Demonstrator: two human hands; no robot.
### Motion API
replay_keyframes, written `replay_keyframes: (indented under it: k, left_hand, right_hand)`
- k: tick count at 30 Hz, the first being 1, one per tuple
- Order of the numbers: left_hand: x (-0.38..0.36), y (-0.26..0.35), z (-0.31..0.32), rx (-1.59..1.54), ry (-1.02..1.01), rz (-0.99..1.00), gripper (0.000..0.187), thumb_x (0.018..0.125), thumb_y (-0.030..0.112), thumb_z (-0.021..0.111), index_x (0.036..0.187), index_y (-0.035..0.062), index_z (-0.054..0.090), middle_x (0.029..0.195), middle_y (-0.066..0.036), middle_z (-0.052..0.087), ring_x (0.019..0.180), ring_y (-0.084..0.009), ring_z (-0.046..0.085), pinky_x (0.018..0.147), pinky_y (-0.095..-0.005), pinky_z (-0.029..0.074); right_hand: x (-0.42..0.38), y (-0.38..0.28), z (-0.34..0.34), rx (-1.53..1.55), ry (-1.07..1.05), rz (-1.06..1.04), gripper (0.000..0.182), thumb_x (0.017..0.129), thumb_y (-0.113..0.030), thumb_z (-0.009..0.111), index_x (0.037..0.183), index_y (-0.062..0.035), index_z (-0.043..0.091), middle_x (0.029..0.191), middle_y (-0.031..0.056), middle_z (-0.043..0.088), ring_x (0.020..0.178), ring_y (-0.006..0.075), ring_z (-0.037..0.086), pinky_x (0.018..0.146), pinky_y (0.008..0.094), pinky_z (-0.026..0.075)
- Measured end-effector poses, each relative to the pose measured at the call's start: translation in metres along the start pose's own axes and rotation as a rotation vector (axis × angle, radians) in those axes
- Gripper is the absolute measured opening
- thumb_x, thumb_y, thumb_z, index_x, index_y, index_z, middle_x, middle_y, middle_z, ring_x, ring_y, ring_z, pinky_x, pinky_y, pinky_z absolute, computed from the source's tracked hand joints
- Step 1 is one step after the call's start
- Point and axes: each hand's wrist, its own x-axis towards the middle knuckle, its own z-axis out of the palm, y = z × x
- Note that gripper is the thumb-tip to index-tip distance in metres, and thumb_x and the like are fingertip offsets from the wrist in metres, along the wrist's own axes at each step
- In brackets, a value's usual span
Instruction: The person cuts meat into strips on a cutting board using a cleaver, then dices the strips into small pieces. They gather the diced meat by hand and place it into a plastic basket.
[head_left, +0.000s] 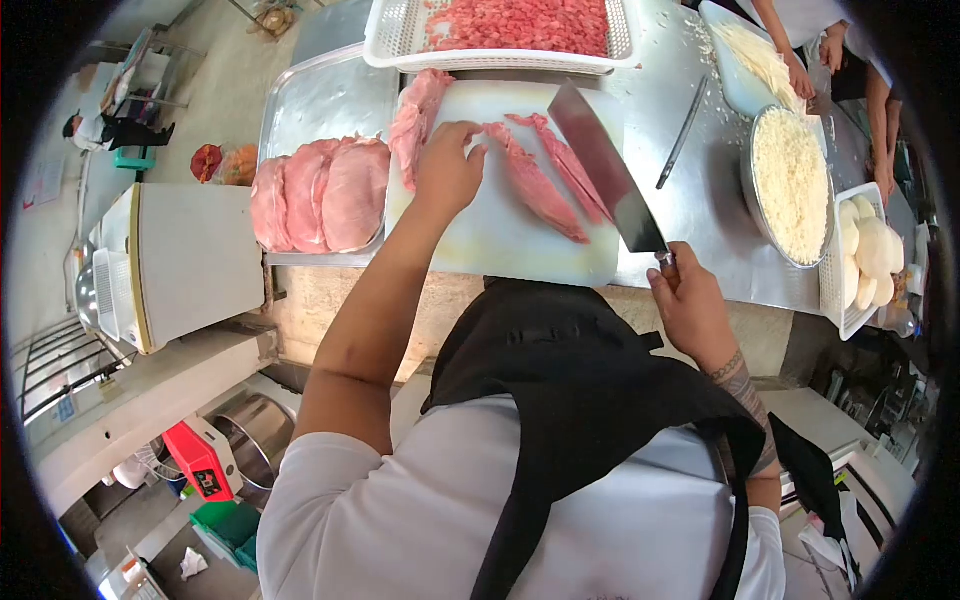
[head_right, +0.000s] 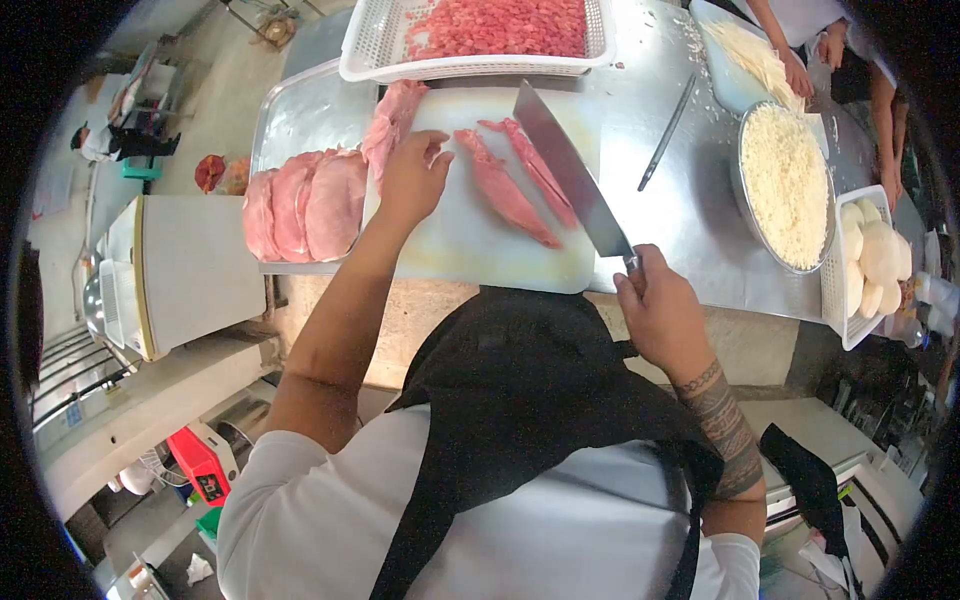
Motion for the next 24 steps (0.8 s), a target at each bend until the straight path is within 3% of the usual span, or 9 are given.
replay_keyframes:
  k: [2,5,8,12,14,17,21,24]
  left_hand:
    - [0.012,-0.004,0.003,0.011,-0.001,0.151,0.038,0.087,0.005,0.076,0.124,0.0079,0.071,0.124,-0.018,0.07,0.114,-0.0362,0.068,0.097,-0.0433,0.056]
    - [0.034,-0.013,0.008,0.039,-0.172,0.377,0.043,0.086,0.0,0.073,0.128,0.0095,0.071,0.132,-0.016,0.068,0.121,-0.0366,0.066,0.102,-0.0441,0.055]
    - [0.05,-0.027,0.011,-0.102,-0.459,0.299,0.041,0.086,-0.001,0.072,0.126,0.0088,0.071,0.128,-0.014,0.07,0.121,-0.037,0.065,0.104,-0.0465,0.053]
    - [0.058,-0.033,0.012,0.138,-0.47,0.384,0.039,0.085,0.002,0.076,0.123,0.009,0.072,0.119,-0.013,0.073,0.113,-0.0381,0.067,0.097,-0.0479,0.055]
    - [0.06,-0.036,0.013,0.152,-0.423,0.461,0.038,0.085,0.004,0.077,0.123,0.0095,0.073,0.113,-0.013,0.075,0.108,-0.0385,0.068,0.094,-0.0488,0.055]
    - [0.069,-0.034,0.01,0.142,-0.508,0.438,0.032,0.086,0.004,0.079,0.117,0.0069,0.073,0.112,-0.013,0.076,0.107,-0.0368,0.07,0.094,-0.0464,0.056]
    - [0.066,-0.032,0.002,-0.008,-0.552,0.283,0.028,0.091,0.008,0.076,0.118,0.0064,0.072,0.107,-0.012,0.078,0.104,-0.0349,0.072,0.092,-0.0437,0.056]
    - [0.065,-0.024,-0.01,-0.005,-0.6,0.246,0.022,0.093,0.011,0.074,0.115,0.0051,0.071,0.107,-0.013,0.078,0.103,-0.0351,0.073,0.09,-0.0438,0.057]
  right_hand:
    - [-0.001,-0.007,0.008,0.034,-0.001,-0.013,0.03,0.1,-0.014,0.069,0.123,0.0012,0.055,0.083,0.0224,0.07,0.08,0.0437,0.072,0.071,0.0503,0.054]
    - [0.0,-0.015,0.015,0.024,0.027,-0.029,0.031,0.1,-0.013,0.068,0.124,0.0019,0.055,0.086,0.023,0.071,0.081,0.0435,0.073,0.072,0.0494,0.055]
    - [-0.001,-0.02,0.018,0.056,0.063,-0.022,0.032,0.1,-0.012,0.068,0.125,0.003,0.055,0.088,0.0237,0.071,0.082,0.0438,0.073,0.072,0.0488,0.055]
    - [-0.008,-0.032,0.018,0.057,0.057,0.033,0.034,0.1,-0.012,0.068,0.126,0.0042,0.055,0.091,0.0249,0.072,0.081,0.0439,0.072,0.072,0.0478,0.055]
    - [-0.011,-0.036,0.021,0.135,0.033,0.075,0.033,0.1,-0.011,0.068,0.126,0.0038,0.054,0.089,0.0222,0.071,0.077,0.0384,0.073,0.069,0.0453,0.055]
    - [-0.014,-0.062,0.021,0.313,-0.025,0.158,0.032,0.101,-0.01,0.066,0.127,0.0027,0.053,0.085,0.0164,0.069,0.07,0.0279,0.071,0.065,0.0411,0.055]
    - [-0.009,-0.089,0.046,0.456,-0.034,0.134,0.031,0.101,-0.009,0.064,0.127,0.003,0.052,0.079,0.0089,0.063,0.064,0.0166,0.065,0.061,0.0364,0.053]
    - [0.001,-0.114,0.067,0.529,-0.01,0.158,0.032,0.101,-0.009,0.064,0.126,0.0053,0.051,0.079,0.0092,0.063,0.062,0.0171,0.063,0.061,0.0364,0.052]
